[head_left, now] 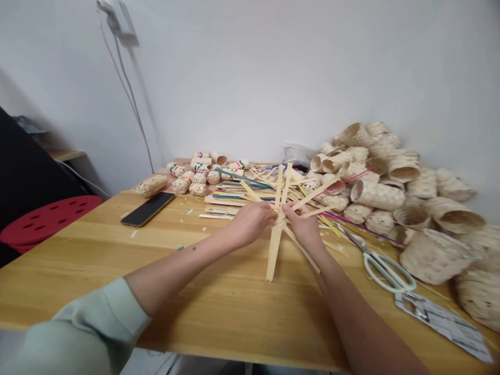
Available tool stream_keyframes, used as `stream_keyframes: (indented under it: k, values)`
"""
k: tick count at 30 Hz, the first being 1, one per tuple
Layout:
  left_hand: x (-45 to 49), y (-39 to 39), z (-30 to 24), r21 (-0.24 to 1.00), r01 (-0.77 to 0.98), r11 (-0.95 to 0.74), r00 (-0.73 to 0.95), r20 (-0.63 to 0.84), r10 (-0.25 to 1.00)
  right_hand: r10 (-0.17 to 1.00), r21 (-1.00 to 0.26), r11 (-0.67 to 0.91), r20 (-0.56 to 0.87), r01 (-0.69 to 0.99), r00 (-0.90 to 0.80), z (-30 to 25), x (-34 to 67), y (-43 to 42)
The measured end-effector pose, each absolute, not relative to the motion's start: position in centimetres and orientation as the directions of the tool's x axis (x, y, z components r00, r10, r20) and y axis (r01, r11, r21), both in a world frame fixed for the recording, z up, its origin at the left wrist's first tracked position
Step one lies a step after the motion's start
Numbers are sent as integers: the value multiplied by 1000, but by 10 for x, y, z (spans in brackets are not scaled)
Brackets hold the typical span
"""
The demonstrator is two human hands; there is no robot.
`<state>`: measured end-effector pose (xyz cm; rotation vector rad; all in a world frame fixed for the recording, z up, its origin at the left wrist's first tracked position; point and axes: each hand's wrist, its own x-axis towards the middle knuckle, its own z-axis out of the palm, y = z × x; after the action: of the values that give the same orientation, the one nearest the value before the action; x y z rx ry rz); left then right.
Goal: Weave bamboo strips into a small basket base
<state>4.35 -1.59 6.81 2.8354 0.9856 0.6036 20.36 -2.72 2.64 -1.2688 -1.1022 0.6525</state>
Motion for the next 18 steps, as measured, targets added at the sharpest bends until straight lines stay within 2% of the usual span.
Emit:
stream_keyframes:
  k: [5, 10, 18]
  values:
    - [44, -34, 58, 76, 606, -791, 724, 359, 589, 883, -961, 243, 274, 129, 381, 28, 203, -27]
    - [48, -47, 50, -21, 603, -798, 738, 395, 547, 903, -978, 209, 204, 29, 377, 30, 203, -27]
    - [50, -50, 35, 26, 628, -778, 688, 448, 571, 918, -981, 176, 132, -87, 374, 32, 201, -28]
